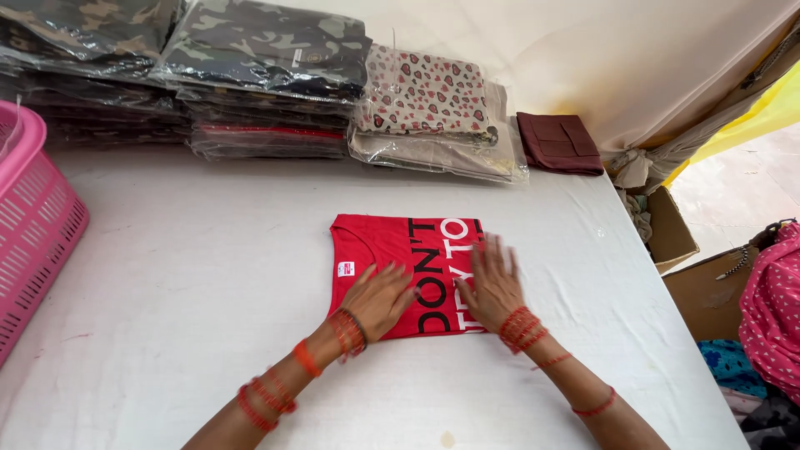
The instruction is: The person folds a red t-shirt on a white table, smoothing it out and folding it into a compact rectangle. They then place the folded shirt into a clear plastic bag and set it aside.
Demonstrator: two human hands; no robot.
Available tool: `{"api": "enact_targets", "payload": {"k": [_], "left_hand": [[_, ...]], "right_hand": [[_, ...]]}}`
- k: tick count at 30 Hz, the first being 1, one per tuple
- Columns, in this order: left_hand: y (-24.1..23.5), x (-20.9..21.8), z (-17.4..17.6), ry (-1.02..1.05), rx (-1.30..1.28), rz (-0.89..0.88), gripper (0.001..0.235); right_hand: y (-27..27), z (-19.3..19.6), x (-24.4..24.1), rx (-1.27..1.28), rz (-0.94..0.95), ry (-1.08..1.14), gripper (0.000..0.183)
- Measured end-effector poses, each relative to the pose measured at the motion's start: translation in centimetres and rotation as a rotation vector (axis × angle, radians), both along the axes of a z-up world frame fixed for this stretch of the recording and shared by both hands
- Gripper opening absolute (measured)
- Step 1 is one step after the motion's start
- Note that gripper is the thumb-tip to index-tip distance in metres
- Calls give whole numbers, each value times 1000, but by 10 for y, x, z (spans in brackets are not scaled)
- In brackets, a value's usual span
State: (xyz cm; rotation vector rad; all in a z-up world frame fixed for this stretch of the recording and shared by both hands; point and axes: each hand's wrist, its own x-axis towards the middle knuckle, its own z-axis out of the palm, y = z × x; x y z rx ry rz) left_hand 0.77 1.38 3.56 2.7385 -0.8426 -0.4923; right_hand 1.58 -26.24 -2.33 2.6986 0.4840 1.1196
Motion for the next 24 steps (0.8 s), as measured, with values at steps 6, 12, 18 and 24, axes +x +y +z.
{"api": "enact_targets", "payload": {"k": [6,12,18,24], "left_hand": [[-41,99,-79,-306,-296,122,67],[-24,106,-34,-260,54,229,67],[22,123,-60,-217,97,515,61],[35,122,-66,-269,62,626,61]], "right_hand": [[57,-25,71,170,244,619,65],[48,-18,107,95,86,807,73],[25,-17,109,221,-278,763,79],[0,-16,94,384,-409,769,83]]}}
